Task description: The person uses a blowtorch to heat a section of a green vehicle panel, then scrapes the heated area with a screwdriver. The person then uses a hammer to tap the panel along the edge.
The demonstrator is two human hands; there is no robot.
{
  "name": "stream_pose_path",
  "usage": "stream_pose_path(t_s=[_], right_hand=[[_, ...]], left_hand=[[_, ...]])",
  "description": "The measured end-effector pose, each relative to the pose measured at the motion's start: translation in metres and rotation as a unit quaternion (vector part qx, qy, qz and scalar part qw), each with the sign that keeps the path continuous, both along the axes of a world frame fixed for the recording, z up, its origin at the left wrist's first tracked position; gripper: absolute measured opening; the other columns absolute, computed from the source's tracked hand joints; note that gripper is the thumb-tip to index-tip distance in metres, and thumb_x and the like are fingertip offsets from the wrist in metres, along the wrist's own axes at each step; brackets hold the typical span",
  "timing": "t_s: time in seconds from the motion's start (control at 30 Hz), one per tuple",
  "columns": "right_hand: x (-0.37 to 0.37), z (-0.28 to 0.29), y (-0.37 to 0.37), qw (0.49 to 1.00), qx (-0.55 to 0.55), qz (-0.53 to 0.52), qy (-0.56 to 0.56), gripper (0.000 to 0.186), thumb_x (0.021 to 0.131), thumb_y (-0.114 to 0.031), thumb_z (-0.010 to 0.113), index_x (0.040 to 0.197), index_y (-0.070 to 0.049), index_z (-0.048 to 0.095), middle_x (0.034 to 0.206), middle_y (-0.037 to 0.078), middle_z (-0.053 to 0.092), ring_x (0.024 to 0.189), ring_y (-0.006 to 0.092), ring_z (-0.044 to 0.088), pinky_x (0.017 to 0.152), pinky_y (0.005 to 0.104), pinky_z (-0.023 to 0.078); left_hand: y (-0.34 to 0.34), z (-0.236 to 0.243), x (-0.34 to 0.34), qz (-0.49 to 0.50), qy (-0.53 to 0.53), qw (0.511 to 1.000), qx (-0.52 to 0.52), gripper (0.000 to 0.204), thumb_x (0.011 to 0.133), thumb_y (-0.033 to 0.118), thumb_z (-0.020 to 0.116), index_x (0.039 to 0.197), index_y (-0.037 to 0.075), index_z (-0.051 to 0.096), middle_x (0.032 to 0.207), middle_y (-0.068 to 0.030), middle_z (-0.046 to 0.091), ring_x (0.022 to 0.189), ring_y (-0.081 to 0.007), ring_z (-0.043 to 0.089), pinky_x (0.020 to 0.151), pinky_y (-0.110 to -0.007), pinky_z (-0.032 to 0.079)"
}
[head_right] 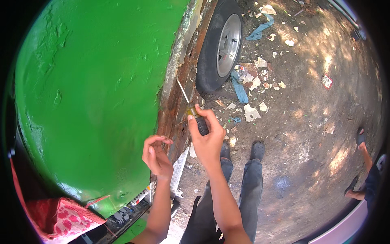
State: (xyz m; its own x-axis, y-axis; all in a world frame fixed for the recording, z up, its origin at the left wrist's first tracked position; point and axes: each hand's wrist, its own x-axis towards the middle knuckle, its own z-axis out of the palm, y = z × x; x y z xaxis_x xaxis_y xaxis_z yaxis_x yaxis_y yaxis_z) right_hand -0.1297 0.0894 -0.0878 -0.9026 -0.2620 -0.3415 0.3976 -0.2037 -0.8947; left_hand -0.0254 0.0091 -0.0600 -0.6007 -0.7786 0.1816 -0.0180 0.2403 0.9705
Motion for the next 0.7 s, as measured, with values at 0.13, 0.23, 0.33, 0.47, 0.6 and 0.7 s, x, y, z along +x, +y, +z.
stream_pose_path(t_s=[0.13, 0.23, 0.33, 0.47, 0.6, 0.7], right_hand=[[-0.017, 0.006, 0.032, 0.999, 0.025, 0.039, -0.018, 0.02, 0.094, -0.001, 0.069, 0.112, 0.004, 0.064, 0.11, 0.011, 0.072, 0.095, 0.01, 0.066, 0.084, 0.0251, 0.052], [-0.035, 0.0, 0.065, 0.995, 0.055, 0.077, -0.007, 0.023, 0.094, -0.002, 0.069, 0.116, 0.002, 0.062, 0.106, 0.01, 0.072, 0.091, 0.0097, 0.066, 0.079, 0.0245, 0.051], [-0.058, 0.003, 0.091, 0.986, 0.073, 0.145, -0.042, 0.024, 0.097, -0.005, 0.067, 0.12, 0.001, 0.06, 0.101, 0.008, 0.072, 0.085, 0.0074, 0.064, 0.071, 0.0228, 0.048], [-0.107, 0.011, 0.126, 0.963, 0.077, 0.241, -0.095, 0.026, 0.103, -0.018, 0.061, 0.124, -0.003, 0.059, 0.094, 0.004, 0.071, 0.076, 0.0051, 0.06, 0.064, 0.0207, 0.044], [-0.151, 0.01, 0.147, 0.934, 0.129, 0.331, 0.027, 0.029, 0.105, -0.026, 0.058, 0.122, -0.003, 0.062, 0.096, 0.007, 0.069, 0.083, 0.0104, 0.06, 0.071, 0.0259, 0.046], [-0.176, 0.028, 0.146, 0.908, 0.148, 0.385, 0.075, 0.028, 0.101, -0.022, 0.062, 0.119, 0.0, 0.062, 0.103, 0.008, 0.067, 0.088, 0.0123, 0.059, 0.076, 0.0282, 0.046]], left_hand=[[0.007, 0.003, 0.003, 0.042, -0.007, 0.999, -0.011, 0.044, 0.101, 0.031, 0.047, 0.101, -0.009, 0.064, 0.091, -0.017, 0.064, 0.083, -0.0239, 0.064, 0.081, -0.036, 0.05], [0.02, 0.002, -0.003, 0.042, -0.037, 0.998, -0.039, 0.045, 0.104, 0.032, 0.044, 0.102, -0.01, 0.062, 0.093, -0.0185, 0.063, 0.082, -0.0255, 0.064, 0.081, -0.038, 0.05], [0.042, 0.003, -0.013, 0.091, -0.064, 0.993, -0.04, 0.048, 0.104, 0.034, 0.044, 0.103, -0.01, 0.063, 0.091, -0.0175, 0.064, 0.082, -0.024, 0.064, 0.081, -0.036, 0.049], [0.09, 0.008, -0.043, 0.188, -0.062, 0.98, -0.006, 0.047, 0.104, 0.034, 0.043, 0.102, -0.008, 0.064, 0.088, -0.015, 0.065, 0.082, -0.0218, 0.064, 0.081, -0.036, 0.049], [0.139, 0.012, -0.064, 0.284, -0.01, 0.959, 0.015, 0.042, 0.104, 0.03, 0.043, 0.1, -0.005, 0.066, 0.085, -0.0121, 0.067, 0.082, -0.0189, 0.064, 0.079, -0.033, 0.049], [0.164, 0.012, -0.081, 0.33, 0.018, 0.943, 0.038, 0.043, 0.104, 0.031, 0.043, 0.102, -0.004, 0.066, 0.084, -0.0113, 0.066, 0.082, -0.018, 0.063, 0.079, -0.034, 0.049]])
